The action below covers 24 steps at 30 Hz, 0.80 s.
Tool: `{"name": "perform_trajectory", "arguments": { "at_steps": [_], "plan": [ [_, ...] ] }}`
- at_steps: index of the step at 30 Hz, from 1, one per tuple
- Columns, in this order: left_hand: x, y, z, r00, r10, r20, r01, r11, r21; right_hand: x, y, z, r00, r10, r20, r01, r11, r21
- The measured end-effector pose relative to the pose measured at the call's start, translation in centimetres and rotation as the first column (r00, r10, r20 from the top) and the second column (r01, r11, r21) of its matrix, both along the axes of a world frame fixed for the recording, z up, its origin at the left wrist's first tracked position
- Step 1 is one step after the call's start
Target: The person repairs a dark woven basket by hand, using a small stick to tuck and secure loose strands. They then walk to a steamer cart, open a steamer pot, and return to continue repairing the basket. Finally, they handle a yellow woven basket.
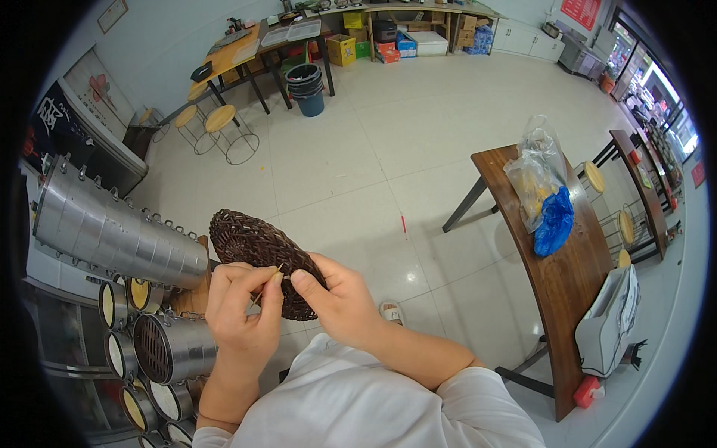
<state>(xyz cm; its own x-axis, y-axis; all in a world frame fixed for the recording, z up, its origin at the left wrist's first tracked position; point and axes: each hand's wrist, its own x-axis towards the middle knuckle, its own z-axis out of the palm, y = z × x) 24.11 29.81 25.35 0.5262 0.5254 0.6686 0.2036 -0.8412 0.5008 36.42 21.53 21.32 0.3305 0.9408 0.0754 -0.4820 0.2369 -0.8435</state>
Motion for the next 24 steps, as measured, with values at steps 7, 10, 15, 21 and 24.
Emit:
{"name": "perform_trajectory", "arguments": {
  "at_steps": [7, 10, 15, 21, 24],
  "plan": [
    [-0.1, 0.4, -0.1, 1.000, 0.004, -0.017, -0.004, 1.000, 0.003, 0.1, 0.3, 0.0, 1.000, -0.028, 0.011, 0.029, 0.999, -0.035],
    [-0.1, 0.5, -0.1, 1.000, 0.001, -0.017, -0.001, 1.000, -0.009, 0.1, 0.3, 0.0, 0.999, -0.038, 0.032, 0.040, 0.999, -0.037],
    [-0.1, 1.1, -0.2, 0.998, -0.054, -0.012, 0.054, 0.998, 0.022, 0.3, 0.4, -0.3, 1.000, 0.005, -0.010, -0.005, 1.000, -0.025],
    [-0.1, 0.9, -0.1, 0.996, -0.077, 0.042, 0.080, 0.994, -0.079, 0.4, 0.6, -0.6, 0.999, 0.026, -0.042, -0.026, 1.000, 0.010],
    [-0.2, 0.8, 0.0, 0.998, -0.057, 0.013, 0.058, 0.996, -0.073, 0.3, 0.4, -0.5, 1.000, 0.022, -0.015, -0.022, 1.000, -0.004]
  ]
}}
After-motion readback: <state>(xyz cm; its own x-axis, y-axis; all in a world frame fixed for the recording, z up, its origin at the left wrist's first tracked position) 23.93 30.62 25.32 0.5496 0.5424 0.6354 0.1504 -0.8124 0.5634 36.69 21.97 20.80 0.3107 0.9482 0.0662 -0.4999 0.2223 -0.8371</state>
